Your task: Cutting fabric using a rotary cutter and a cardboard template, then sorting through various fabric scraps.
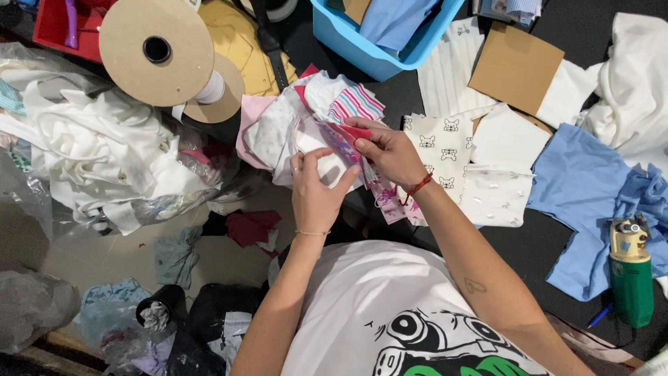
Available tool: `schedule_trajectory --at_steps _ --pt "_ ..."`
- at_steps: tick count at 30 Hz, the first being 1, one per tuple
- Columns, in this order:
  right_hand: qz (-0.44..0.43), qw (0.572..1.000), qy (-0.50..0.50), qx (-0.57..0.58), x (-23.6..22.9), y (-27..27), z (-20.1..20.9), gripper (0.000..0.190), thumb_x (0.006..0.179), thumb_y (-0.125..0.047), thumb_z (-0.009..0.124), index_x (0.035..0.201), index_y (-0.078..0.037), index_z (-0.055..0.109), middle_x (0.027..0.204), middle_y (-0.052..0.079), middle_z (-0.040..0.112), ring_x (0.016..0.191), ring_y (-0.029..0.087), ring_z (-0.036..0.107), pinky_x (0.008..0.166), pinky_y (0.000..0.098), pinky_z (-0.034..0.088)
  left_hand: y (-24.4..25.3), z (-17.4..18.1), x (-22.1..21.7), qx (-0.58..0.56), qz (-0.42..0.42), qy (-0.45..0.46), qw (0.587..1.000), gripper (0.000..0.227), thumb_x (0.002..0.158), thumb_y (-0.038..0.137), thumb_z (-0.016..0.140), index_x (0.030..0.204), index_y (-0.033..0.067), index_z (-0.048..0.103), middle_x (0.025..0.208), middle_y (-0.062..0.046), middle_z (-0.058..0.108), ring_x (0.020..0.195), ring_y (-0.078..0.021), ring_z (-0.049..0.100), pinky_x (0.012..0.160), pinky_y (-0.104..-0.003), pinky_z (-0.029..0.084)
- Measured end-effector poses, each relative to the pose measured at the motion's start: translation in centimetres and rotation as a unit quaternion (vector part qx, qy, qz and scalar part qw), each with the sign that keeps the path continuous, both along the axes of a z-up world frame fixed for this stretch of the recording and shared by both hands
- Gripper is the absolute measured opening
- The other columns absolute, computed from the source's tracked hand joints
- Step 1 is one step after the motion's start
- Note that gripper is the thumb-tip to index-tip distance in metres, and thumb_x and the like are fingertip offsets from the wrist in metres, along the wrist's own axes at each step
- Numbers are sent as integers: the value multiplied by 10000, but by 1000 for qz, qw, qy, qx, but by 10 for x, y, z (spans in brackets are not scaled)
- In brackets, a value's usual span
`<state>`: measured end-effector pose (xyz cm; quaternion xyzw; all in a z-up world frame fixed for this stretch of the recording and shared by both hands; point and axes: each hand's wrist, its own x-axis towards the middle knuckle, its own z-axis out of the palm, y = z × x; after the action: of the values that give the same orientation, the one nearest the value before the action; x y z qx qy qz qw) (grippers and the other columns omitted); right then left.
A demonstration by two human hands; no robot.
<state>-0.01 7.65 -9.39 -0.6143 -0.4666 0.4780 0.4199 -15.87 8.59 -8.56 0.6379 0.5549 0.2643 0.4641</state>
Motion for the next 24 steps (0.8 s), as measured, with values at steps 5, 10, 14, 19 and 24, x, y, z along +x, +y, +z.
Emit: schedule_trajectory --at_steps 5,10,14,19,24 --pt "-8 1000 -10 3 -2 -3 -2 114 767 -127 659 742 -20 627 1108 91 577 968 224 555 862 338 394 -1 -21 7 45 13 67 997 481 670 415 694 885 43 480 1023 -173 415 883 -409 531 718 -461 472" --pt "-14 1000 -3 5 0 -5 -11 139 783 -144 646 714 -27 613 1096 96 581 968 229 557 852 342 394 -3 -45 -3 19 14 28 999 301 777 270 617 862 6 497 1032 -161 414 928 -406 516 771 -435 446" --pt "-18 1000 -4 6 1 -7 -12 154 799 -133 624 699 -20 595 1082 105 587 944 217 560 836 329 391 -5 -43 -4 46 64 -34 996 361 744 141 623 1026 9 440 936 -201 457 902 -407 503 709 -418 451" --pt "-28 999 -4 16 0 -5 -12 162 802 -130 622 683 -25 587 1070 102 594 926 207 568 824 314 396 -3 -25 -6 138 120 -26 983 487 649 22 672 1063 42 417 1011 -150 414 960 -346 468 758 -359 462" --pt "-21 999 11 25 -1 -4 -6 202 814 -128 601 653 -15 558 1082 130 584 925 225 558 826 334 392 15 11 -6 130 26 67 989 123 766 280 667 769 174 604 658 14 624 634 -217 603 539 -326 470"
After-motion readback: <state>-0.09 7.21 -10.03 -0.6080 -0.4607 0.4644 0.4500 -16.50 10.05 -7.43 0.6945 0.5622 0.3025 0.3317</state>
